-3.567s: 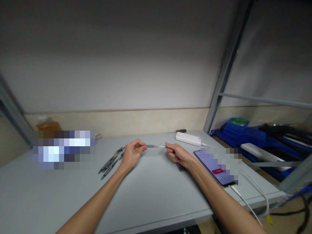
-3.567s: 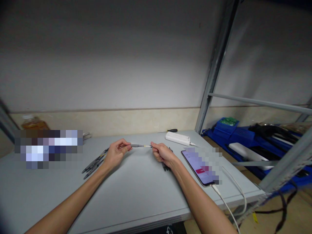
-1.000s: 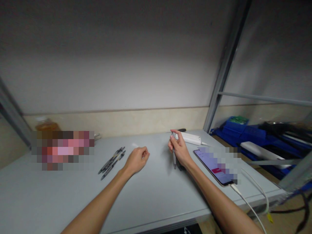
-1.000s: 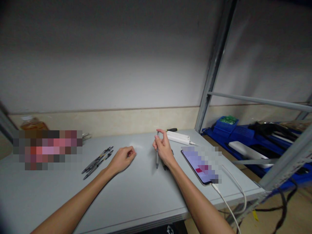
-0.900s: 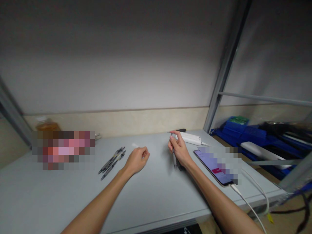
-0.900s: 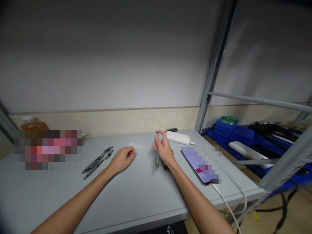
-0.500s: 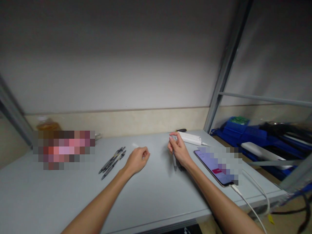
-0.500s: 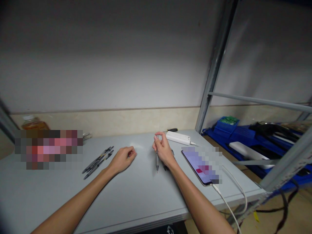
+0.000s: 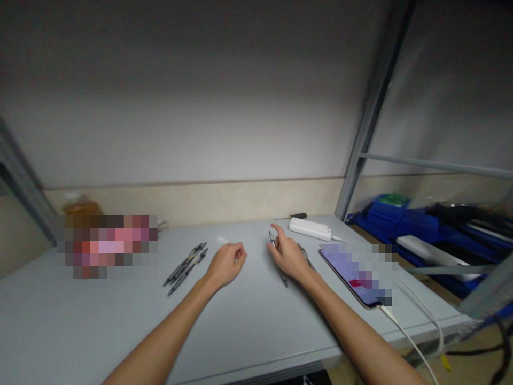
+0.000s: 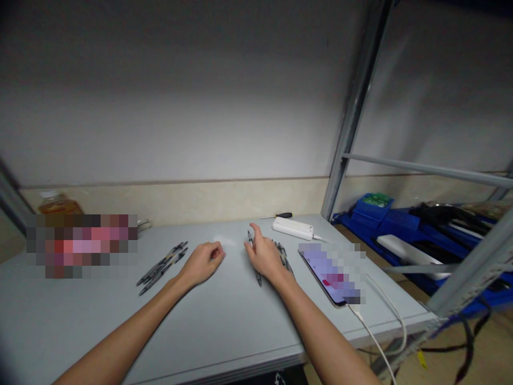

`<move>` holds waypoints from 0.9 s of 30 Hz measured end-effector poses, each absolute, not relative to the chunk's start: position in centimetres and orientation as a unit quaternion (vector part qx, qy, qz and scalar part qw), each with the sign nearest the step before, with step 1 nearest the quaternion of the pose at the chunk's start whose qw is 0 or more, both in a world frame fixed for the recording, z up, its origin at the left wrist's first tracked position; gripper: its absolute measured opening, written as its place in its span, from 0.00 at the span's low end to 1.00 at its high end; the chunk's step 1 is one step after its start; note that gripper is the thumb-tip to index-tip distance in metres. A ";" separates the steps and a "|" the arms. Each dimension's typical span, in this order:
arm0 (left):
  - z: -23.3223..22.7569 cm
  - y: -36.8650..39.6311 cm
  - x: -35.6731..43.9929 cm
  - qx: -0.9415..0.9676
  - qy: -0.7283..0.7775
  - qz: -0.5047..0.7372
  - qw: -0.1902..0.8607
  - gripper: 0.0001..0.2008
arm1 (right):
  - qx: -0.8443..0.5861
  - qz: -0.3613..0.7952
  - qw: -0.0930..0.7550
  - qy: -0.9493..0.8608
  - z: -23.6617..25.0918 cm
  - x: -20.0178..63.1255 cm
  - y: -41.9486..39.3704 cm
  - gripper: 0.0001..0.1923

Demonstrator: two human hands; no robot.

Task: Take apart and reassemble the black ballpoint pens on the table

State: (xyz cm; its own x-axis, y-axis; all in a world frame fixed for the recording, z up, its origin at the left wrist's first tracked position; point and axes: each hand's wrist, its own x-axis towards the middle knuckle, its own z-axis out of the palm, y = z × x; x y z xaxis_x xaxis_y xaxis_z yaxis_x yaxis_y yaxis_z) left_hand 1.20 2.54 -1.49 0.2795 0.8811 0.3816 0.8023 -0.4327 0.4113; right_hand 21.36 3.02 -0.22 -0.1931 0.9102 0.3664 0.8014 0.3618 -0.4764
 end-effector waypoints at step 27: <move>-1.5 2.4 1.2 0.800 0.525 0.283 0.071 0.08 | -0.589 0.022 0.179 -0.788 -0.4 21.1 2.9 0.10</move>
